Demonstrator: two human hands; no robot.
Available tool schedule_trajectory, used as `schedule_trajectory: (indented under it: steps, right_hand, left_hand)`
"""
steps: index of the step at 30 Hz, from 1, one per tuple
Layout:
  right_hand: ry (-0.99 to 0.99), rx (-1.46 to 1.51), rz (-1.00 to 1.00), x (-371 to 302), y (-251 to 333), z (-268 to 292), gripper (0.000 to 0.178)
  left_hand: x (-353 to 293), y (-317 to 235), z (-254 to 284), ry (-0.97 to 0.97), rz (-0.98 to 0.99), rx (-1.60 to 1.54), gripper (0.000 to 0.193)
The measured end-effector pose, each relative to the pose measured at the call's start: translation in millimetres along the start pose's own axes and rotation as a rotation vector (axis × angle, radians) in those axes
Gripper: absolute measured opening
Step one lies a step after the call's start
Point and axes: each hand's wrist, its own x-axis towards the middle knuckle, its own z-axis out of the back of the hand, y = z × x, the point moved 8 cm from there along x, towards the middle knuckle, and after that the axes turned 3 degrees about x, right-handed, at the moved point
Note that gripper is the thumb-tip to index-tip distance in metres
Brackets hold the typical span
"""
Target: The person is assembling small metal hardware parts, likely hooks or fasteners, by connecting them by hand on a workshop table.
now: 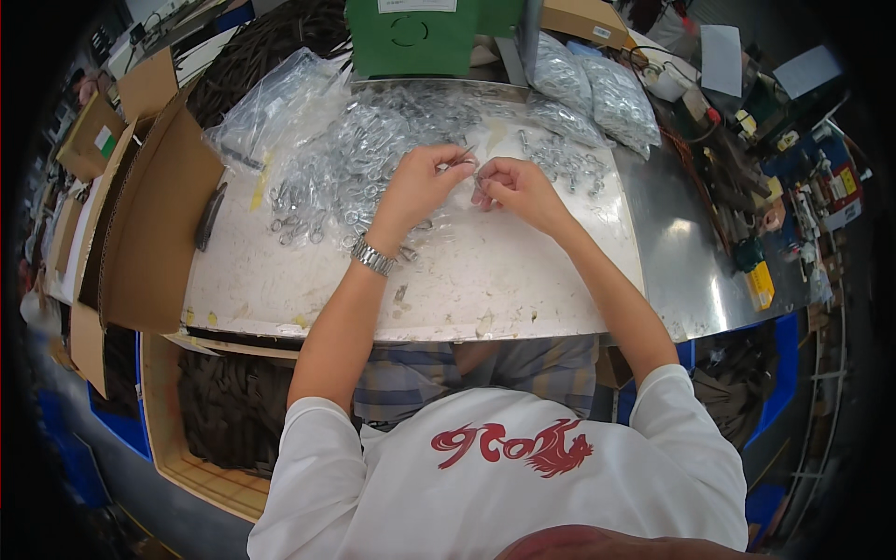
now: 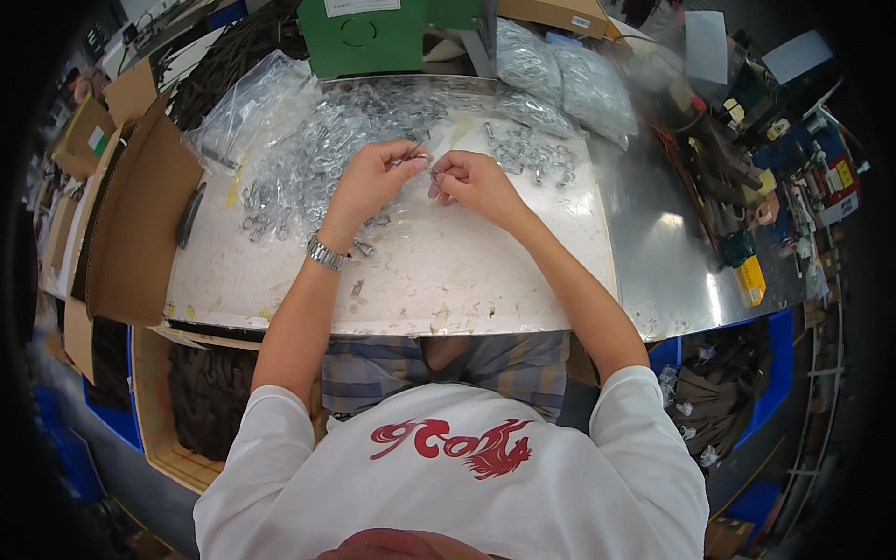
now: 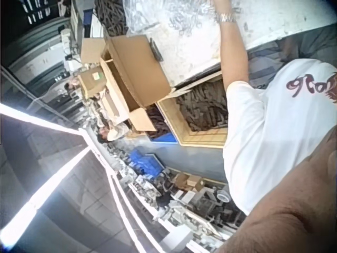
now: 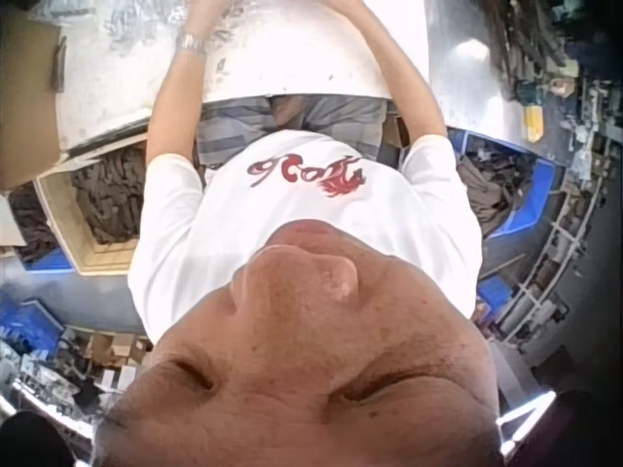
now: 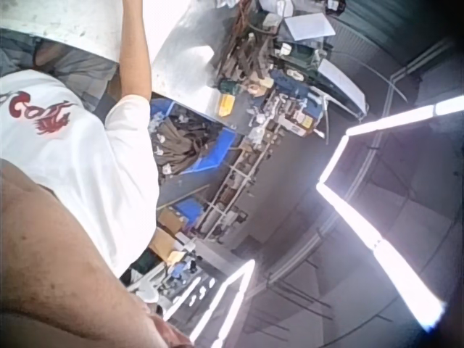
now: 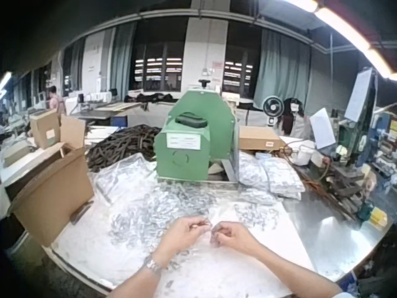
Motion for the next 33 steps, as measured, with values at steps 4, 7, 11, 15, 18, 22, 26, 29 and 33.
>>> schedule_trajectory:
  steps: [4, 7, 11, 15, 18, 22, 26, 29, 33]
  right_hand:
    - [-0.012, 0.267, -0.149, -1.6, -31.3, -1.1, 0.016]
    - [-0.054, 0.491, -0.145, 2.6, -44.0, 5.1, 0.017]
    - [-0.124, 0.468, -0.129, 0.7, -51.2, 15.9, 0.021]
    - [-0.109, 0.52, -0.114, 0.9, -44.4, 16.8, 0.022]
    - [-0.038, 0.444, -0.104, 1.1, -45.4, 13.6, 0.021]
    - [-0.026, 0.474, -0.101, -0.7, -45.0, 16.2, 0.021]
    - [-0.023, 0.504, -0.108, -1.9, -46.9, 15.3, 0.021]
    - [-0.04, 0.49, -0.119, -1.5, -48.7, 14.7, 0.02]
    - [-0.009, 0.402, -0.11, -2.0, -44.6, 12.3, 0.022]
  left_hand:
    - [1.9, 1.3, -2.4, -0.023, 0.097, 0.076, 0.024]
    - [1.3, 6.8, -7.8, 0.033, 0.192, 0.088, 0.025]
    - [-1.7, 15.6, -14.6, 0.14, 0.337, 0.031, 0.026]
    - [-0.9, 16.4, -20.1, 0.127, 0.342, -0.119, 0.029]
    - [-2.9, 20.7, -23.7, 0.135, 0.357, -0.201, 0.031]
    - [-4.7, 26.7, -22.1, 0.147, 0.391, -0.254, 0.03]
    - [-1.3, 17.1, -16.5, -0.012, 0.355, -0.344, 0.027]
    - [-2.4, 11.8, -22.6, 0.062, 0.35, -0.325, 0.024]
    - [-3.2, 16.1, -22.3, 0.072, 0.319, -0.145, 0.017]
